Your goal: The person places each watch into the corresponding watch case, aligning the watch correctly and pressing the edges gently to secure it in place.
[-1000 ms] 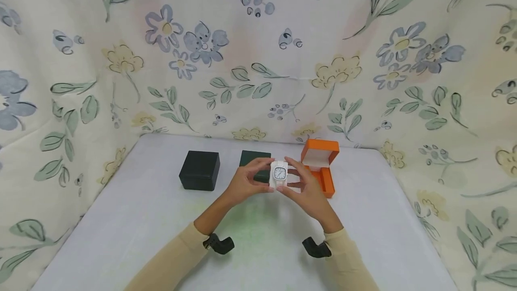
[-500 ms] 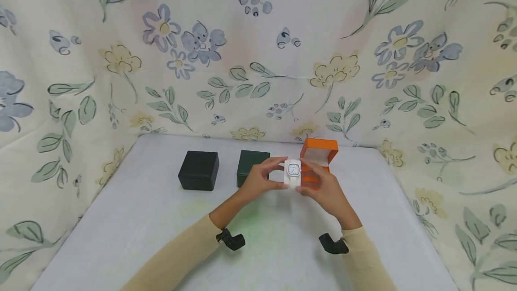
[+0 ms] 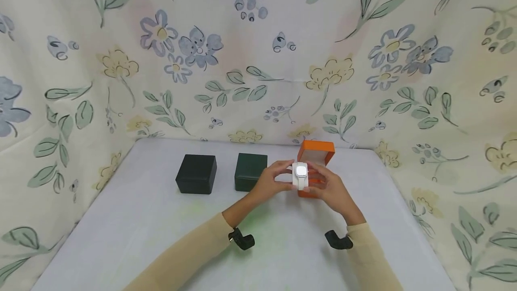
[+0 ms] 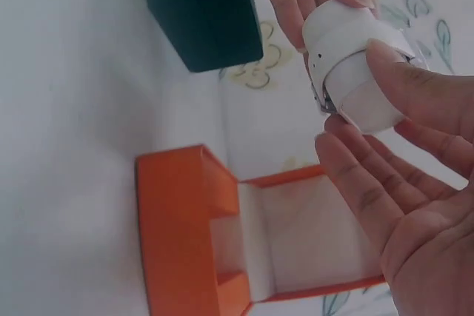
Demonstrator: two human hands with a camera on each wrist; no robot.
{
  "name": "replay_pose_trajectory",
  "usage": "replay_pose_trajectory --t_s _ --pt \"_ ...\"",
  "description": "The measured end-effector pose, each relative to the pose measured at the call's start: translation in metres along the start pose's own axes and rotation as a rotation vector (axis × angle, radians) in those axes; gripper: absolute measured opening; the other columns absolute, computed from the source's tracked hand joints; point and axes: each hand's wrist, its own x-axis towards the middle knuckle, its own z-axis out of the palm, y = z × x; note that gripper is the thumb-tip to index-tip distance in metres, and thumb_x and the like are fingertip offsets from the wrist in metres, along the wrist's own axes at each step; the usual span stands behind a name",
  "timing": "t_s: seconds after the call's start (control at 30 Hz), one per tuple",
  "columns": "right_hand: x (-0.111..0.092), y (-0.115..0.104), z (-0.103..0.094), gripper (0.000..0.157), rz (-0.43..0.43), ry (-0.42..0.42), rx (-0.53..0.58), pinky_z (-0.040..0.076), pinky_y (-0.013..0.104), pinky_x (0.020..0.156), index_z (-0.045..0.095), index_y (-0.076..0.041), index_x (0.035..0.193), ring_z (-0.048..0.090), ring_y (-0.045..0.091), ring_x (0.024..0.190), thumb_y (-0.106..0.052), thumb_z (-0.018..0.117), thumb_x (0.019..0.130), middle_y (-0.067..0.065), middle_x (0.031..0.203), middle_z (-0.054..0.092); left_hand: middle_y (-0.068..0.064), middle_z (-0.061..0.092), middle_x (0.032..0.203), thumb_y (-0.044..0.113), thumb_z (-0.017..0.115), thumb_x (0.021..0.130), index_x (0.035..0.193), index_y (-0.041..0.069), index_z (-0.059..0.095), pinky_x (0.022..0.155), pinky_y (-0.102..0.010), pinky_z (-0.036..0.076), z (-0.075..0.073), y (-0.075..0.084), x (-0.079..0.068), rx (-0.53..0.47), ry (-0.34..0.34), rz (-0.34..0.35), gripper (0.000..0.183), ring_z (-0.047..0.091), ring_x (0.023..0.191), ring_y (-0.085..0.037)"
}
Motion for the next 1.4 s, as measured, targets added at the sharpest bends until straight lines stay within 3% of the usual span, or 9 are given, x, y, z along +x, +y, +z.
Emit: replay_pose_trajectory --t_s 0.13,0.37,0.47,0.57,0.67,0.77,0.9,1.4 --pt "0.003 0.012 -0.007 0.075 0.021 0.006 -0.021 0.057 0.022 0.088 0.040 -0.004 0.155 0.058 0.048 0.120 -0.011 0.078 0.091 0.021 0.151 0.046 -0.003 0.054 0.142 0.010 0.083 0.084 0.152 0.011 0.049 0.097 -0.031 0.056 0.009 -0.005 0.008 0.029 0.009 -0.014 0.076 0.061 0.122 -0.026" --pt "0.008 0.028 -0.015 0.074 0.055 -0.006 -0.011 0.058 0.023 0.087 0.037 -0.002 0.156 0.058 0.048 0.121 -0.007 0.075 0.092 0.026 0.150 0.045 -0.009 0.054 0.144 0.009 0.082 0.085 0.151 0.008 0.049 0.103 -0.052 0.051 0.022 -0.015 0.020 0.043 0.023 -0.056 0.074 0.056 0.128 -0.036" --pt "0.008 0.035 -0.018 0.074 0.067 -0.011 -0.023 0.057 0.026 0.091 0.037 -0.003 0.156 0.058 0.046 0.122 -0.008 0.075 0.093 0.026 0.150 0.045 -0.008 0.054 0.145 0.011 0.083 0.084 0.150 0.010 0.051 0.101 -0.048 0.053 0.025 -0.020 0.024 0.067 0.034 -0.084 0.073 0.055 0.130 -0.032" --pt "0.009 0.042 -0.021 0.073 0.069 -0.022 -0.056 0.055 0.040 0.099 0.037 -0.002 0.156 0.058 0.044 0.121 -0.010 0.075 0.093 0.025 0.148 0.048 -0.004 0.054 0.146 0.013 0.084 0.083 0.150 0.014 0.052 0.099 -0.042 0.055 0.029 -0.025 0.027 0.080 0.044 -0.122 0.074 0.054 0.131 -0.026" --pt "0.010 0.050 -0.023 0.073 0.071 -0.019 -0.092 0.045 0.057 0.106 0.038 -0.001 0.155 0.054 0.045 0.127 -0.011 0.075 0.093 0.026 0.148 0.048 -0.002 0.054 0.148 0.014 0.084 0.083 0.150 0.016 0.052 0.099 -0.038 0.055 0.032 -0.030 0.030 0.088 0.042 -0.150 0.074 0.054 0.131 -0.021" --pt "0.010 0.056 -0.025 0.073 0.080 -0.017 -0.127 0.034 0.066 0.112 0.039 -0.001 0.155 0.042 0.047 0.138 -0.013 0.076 0.093 0.025 0.152 0.045 0.000 0.053 0.150 0.016 0.085 0.083 0.150 0.016 0.052 0.099 -0.035 0.055 0.035 -0.034 0.033 0.117 0.037 -0.163 0.074 0.053 0.131 -0.017" --pt "0.010 0.063 -0.027 0.074 0.104 -0.021 -0.173 0.025 0.069 0.114 0.040 -0.004 0.155 0.030 0.049 0.145 -0.017 0.076 0.093 0.025 0.153 0.044 0.000 0.053 0.150 0.019 0.085 0.083 0.149 0.015 0.053 0.099 -0.031 0.055 0.039 -0.039 0.037 0.178 0.040 -0.166 0.074 0.053 0.132 -0.014" --pt "0.012 0.076 -0.031 0.073 0.127 -0.034 -0.197 0.024 0.068 0.115 0.039 -0.001 0.155 0.029 0.050 0.145 -0.018 0.076 0.093 0.026 0.155 0.040 0.000 0.059 0.144 0.025 0.087 0.081 0.146 0.016 0.058 0.103 -0.030 0.050 0.047 -0.042 0.042 0.268 0.044 -0.197 0.071 0.057 0.120 -0.017"
